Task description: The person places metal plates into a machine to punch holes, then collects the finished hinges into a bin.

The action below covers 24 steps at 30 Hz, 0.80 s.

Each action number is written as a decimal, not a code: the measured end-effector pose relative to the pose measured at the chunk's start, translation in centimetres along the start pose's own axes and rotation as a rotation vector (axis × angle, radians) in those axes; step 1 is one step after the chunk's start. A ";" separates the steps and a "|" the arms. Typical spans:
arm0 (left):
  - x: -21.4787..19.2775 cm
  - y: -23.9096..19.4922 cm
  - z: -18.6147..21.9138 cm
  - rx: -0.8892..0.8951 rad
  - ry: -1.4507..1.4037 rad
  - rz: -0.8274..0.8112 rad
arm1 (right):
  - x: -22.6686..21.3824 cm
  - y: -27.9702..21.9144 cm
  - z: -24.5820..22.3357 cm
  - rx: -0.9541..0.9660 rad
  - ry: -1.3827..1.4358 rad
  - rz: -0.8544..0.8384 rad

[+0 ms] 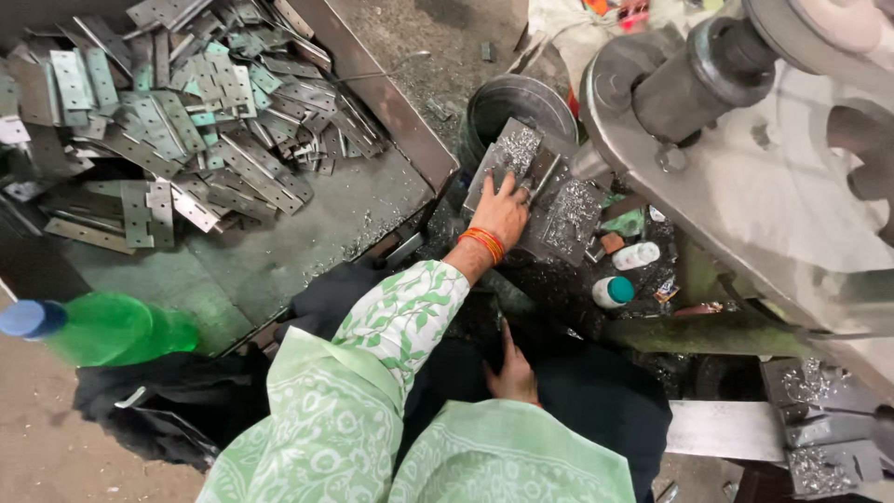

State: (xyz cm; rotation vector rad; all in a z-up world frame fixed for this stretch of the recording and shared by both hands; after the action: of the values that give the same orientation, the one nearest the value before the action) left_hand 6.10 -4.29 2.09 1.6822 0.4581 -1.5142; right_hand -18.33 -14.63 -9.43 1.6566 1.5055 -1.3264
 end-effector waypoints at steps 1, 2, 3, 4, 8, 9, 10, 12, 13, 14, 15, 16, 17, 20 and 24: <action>0.3 -0.2 0.1 0.000 -0.004 -0.016 | -0.9 0.2 -0.4 0.000 -0.007 -0.025; 0.3 0.0 -0.2 -0.003 -0.011 -0.003 | -2.2 0.6 -1.1 -0.009 -0.038 -0.033; 0.4 0.1 -0.4 -0.006 -0.018 0.010 | -3.7 0.9 -1.8 -0.017 -0.069 -0.042; 0.5 0.2 -0.1 -0.001 -0.032 0.021 | -4.9 0.7 -2.3 -0.014 -0.100 -0.050; 0.9 1.5 -0.5 -0.044 -0.047 0.014 | -7.4 2.2 -3.6 -0.009 -0.161 -0.096; 0.8 2.0 -0.7 -0.045 -0.046 0.014 | -7.1 2.3 -3.7 -0.021 -0.168 -0.084; 0.7 2.1 -0.7 -0.049 -0.049 0.011 | -6.6 2.1 -3.4 -0.032 -0.177 -0.078; 0.7 2.4 -0.7 -0.045 -0.036 -0.021 | -3.5 0.8 -2.1 0.049 -0.162 -0.065; 0.8 2.5 -0.6 -0.044 -0.031 -0.039 | -1.9 0.0 -1.3 0.090 -0.155 -0.061; 0.6 2.4 -0.7 -0.040 -0.028 -0.031 | -1.1 -0.4 -1.3 0.020 -0.080 -0.009; 0.5 2.3 -0.7 -0.036 -0.025 -0.022 | -0.5 -0.8 -1.4 -0.049 -0.004 0.043; 0.3 2.4 -1.1 -0.040 -0.015 -0.009 | -0.5 -0.5 -1.7 -0.130 0.072 0.097; 0.3 2.6 -1.1 -0.043 -0.014 -0.006 | -0.3 0.0 -1.0 -0.088 0.036 0.064; 0.7 2.4 -0.4 -0.021 -0.005 0.015 | 0.0 -0.3 -0.1 0.033 -0.030 -0.043; 0.8 2.0 -0.9 -0.009 0.029 0.025 | -2.9 0.6 -1.3 0.082 -0.149 -0.124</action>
State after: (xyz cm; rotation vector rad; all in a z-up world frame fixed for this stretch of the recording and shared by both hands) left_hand 8.36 -5.05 1.92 1.6987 0.4571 -1.4696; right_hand -17.09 -14.88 -6.45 1.4968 1.5039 -1.5611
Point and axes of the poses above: each hand's wrist, its own y-axis towards the middle knuckle, its own x-axis out of the palm, z = x × y, the point moved 8 cm from there along y, towards the middle knuckle, and after that the axes turned 9 degrees about x, right-handed, at the moved point
